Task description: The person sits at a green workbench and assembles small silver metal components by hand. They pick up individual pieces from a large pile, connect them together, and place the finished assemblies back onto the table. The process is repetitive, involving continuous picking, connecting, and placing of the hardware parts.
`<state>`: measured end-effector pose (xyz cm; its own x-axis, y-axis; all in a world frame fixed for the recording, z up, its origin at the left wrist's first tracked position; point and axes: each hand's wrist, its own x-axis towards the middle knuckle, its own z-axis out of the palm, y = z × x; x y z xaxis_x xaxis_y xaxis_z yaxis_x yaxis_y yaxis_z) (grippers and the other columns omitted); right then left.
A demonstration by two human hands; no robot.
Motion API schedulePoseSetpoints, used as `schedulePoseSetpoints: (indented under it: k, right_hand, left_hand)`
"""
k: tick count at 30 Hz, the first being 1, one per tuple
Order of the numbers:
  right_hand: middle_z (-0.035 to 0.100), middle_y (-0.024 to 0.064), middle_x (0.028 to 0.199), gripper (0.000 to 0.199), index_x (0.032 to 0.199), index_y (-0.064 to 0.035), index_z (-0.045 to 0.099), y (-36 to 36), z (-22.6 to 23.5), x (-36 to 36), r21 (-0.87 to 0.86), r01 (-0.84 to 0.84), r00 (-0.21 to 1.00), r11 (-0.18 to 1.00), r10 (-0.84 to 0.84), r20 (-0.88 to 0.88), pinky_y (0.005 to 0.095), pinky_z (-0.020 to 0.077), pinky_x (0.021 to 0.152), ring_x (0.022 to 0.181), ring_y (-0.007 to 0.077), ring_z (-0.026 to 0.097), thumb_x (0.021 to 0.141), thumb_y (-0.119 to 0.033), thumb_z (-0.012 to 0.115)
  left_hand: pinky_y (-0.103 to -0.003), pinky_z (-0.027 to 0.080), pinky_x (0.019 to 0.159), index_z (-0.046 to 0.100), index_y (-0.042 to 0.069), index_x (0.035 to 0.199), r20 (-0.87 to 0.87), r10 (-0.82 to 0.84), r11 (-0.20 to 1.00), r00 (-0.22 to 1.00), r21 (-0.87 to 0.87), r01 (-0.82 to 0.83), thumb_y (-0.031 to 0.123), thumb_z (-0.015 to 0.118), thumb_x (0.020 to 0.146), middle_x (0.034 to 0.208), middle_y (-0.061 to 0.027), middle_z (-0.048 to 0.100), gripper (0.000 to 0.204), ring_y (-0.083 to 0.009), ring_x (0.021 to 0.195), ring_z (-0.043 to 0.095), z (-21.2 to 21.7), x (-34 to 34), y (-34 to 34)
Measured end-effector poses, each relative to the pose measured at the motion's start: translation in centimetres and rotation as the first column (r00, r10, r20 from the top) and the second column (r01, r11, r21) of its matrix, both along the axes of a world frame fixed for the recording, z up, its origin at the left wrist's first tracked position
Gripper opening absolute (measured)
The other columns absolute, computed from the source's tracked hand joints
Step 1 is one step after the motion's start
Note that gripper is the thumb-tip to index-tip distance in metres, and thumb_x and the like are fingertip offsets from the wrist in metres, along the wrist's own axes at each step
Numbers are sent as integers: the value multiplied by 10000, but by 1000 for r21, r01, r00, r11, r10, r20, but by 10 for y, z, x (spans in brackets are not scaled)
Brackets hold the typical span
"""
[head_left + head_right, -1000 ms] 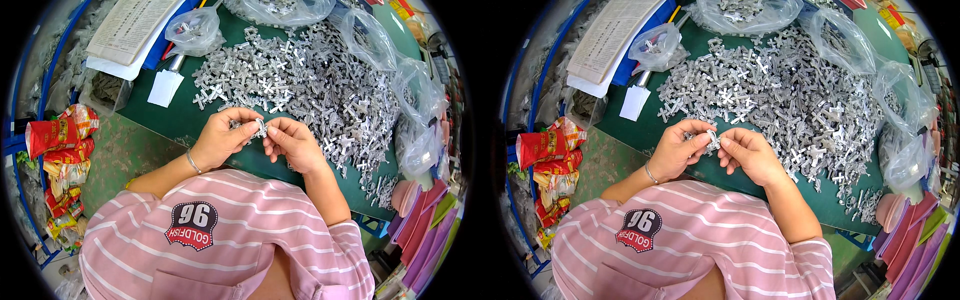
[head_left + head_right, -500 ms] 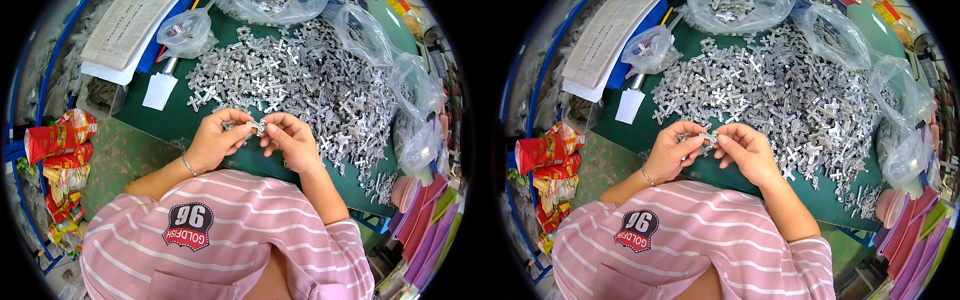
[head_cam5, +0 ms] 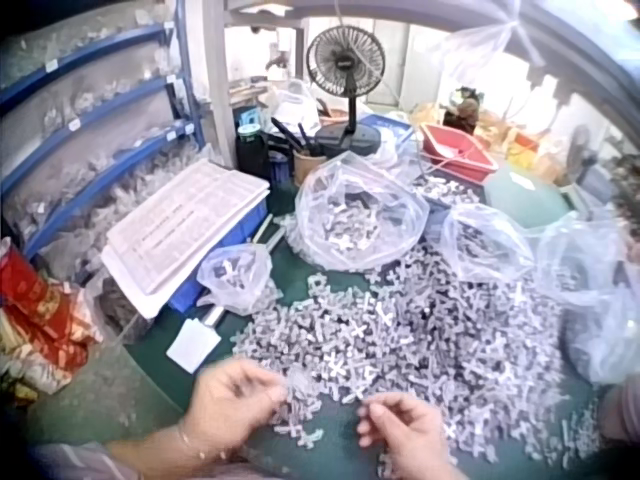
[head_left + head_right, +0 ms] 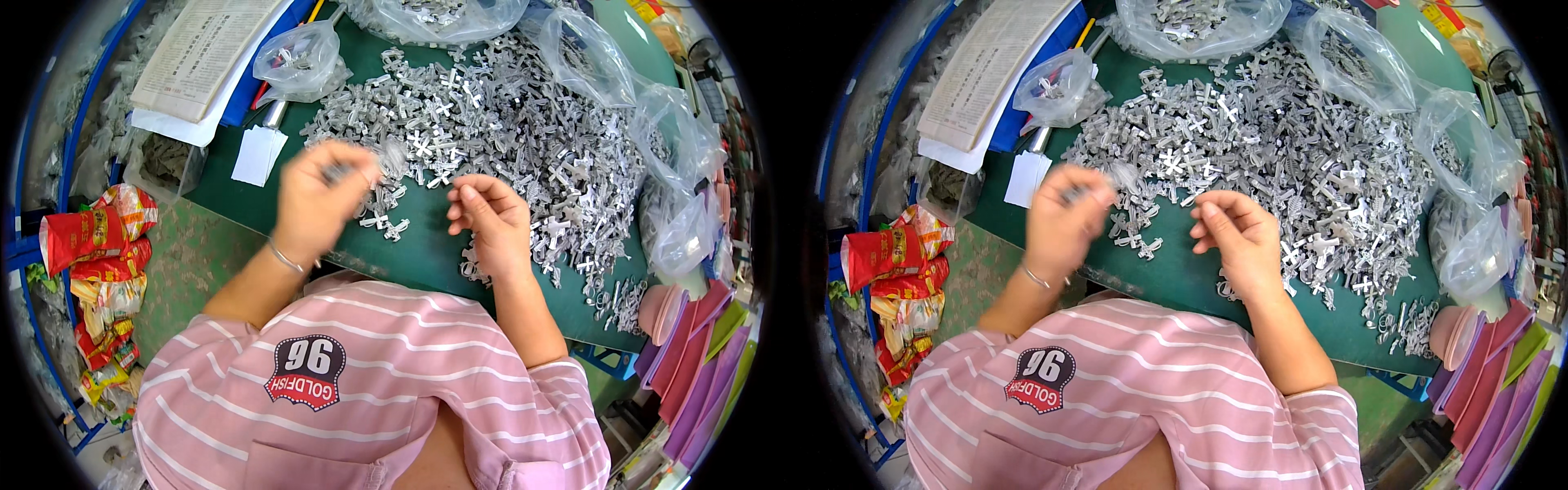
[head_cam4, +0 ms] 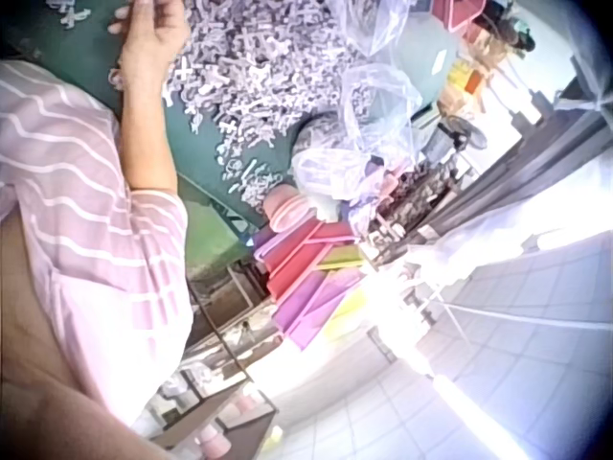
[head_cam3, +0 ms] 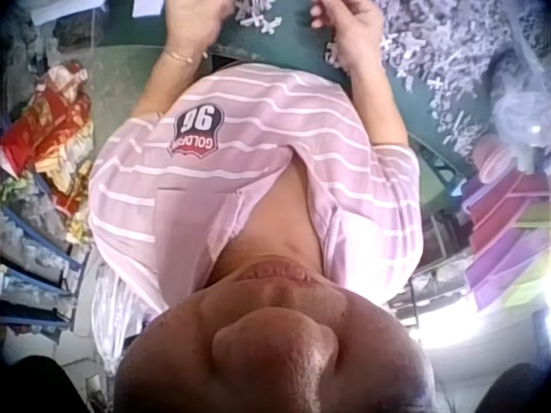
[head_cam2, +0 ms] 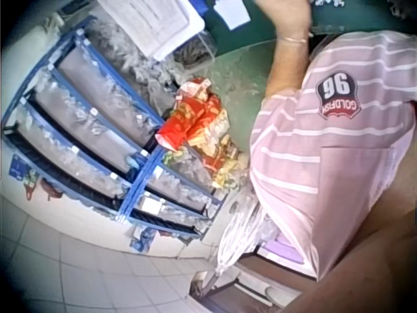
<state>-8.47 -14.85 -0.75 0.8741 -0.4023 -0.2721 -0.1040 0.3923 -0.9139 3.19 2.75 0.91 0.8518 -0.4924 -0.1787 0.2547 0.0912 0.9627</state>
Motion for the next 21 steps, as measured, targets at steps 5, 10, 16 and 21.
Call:
schedulePoseSetpoints:
  k: [5, 10, 16, 21]
  right_hand:
    - [596, 64, 830, 137, 951, 19, 589, -10, 7, -2, -238, 66, 996, 969, -79, -44, 196, 468, 516, 652, 91, 565, 851, -63, 542]
    - [559, 91, 846, 120, 867, 5, 590, -9, 10, 15, -888, 68, 993, 456, 57, 106, 255, 456, 571, 644, 180, 553, 749, 27, 584]
    - [563, 106, 899, 207, 874, -3, 583, -21, -7, 50, -995, 37, 984, -94, 174, 20, 371, 448, 702, 801, 300, 522, 671, 32, 602]
    - [593, 96, 775, 85, 827, 17, 608, -18, -3, 40, -950, 34, 991, 310, 113, 72, 297, 453, 566, 673, 243, 576, 755, -28, 612]
  left_hand:
    - [-202, 402, 569, 628, 0, 869, 711, 273, 861, 648, 119, -494, 104, 653, 756, 752, -20, 602, 156, -61, 620, 499, 17, 93, 8]
    - [-161, 323, 450, 624, 22, 887, 719, 193, 858, 668, 206, -470, 109, 651, 778, 729, 27, 558, 142, -21, 525, 418, 15, 99, 12]
    - [-176, 402, 584, 619, 20, 861, 563, -23, 982, 826, 168, -87, 60, 648, 769, 752, 15, 584, 104, -37, 650, 494, 6, 37, -10]
    - [-198, 421, 669, 619, 13, 863, 388, -153, 972, 909, 227, 66, 22, 634, 768, 805, -5, 595, 97, -58, 727, 518, -8, 12, -4]
